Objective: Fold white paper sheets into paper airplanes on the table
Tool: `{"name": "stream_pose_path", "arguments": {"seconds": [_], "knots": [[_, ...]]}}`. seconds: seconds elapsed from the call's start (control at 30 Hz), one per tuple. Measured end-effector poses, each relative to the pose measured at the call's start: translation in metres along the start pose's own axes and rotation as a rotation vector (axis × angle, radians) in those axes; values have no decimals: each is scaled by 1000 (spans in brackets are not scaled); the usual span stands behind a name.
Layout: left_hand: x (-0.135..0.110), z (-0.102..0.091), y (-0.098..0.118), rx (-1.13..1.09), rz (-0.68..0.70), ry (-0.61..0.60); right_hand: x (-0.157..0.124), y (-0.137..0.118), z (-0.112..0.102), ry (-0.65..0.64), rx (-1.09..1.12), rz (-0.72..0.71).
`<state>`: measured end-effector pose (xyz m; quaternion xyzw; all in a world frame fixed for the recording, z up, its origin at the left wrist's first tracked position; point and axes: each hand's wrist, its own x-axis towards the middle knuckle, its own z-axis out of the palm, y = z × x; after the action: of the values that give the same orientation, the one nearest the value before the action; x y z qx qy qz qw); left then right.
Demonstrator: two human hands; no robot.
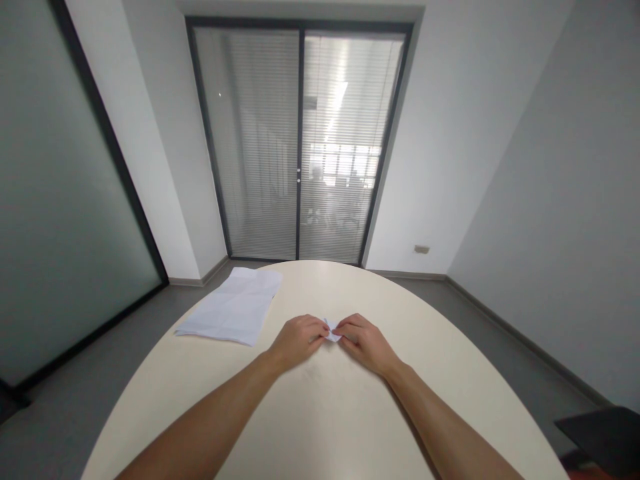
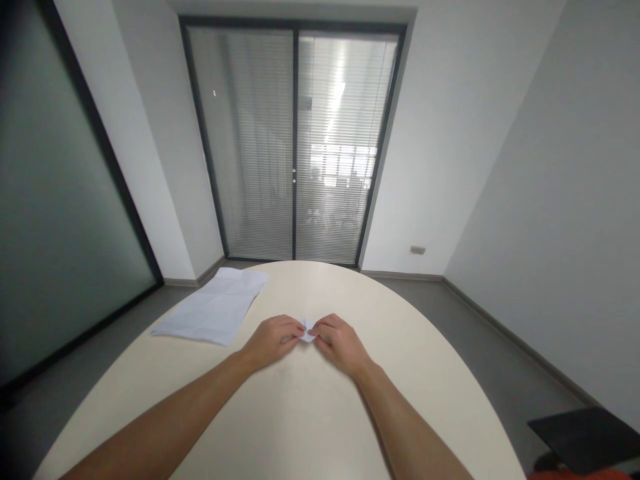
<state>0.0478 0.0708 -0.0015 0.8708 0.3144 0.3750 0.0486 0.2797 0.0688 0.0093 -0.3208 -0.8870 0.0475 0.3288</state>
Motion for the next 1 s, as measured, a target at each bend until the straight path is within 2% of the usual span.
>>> {"name": "stream_pose_path", "arguments": {"seconds": [0.2,0.47,0.63,0.8,1.0], "knots": [[-1,-1,2,-3,-55,-96,1,-8,-4,-95,36,-2],[-1,-6,6,-22,-105,-130,4,-12,-5,-110,79,45],[-1,-5,6,-25,-159,-43,3,-9,-3,-71,69,87],[-1,-4,5,-29,-211,66,-3,-1,3,18,74,192],[-2,-1,1,-100,-249,150,-2,0,4,29,73,175]]}}
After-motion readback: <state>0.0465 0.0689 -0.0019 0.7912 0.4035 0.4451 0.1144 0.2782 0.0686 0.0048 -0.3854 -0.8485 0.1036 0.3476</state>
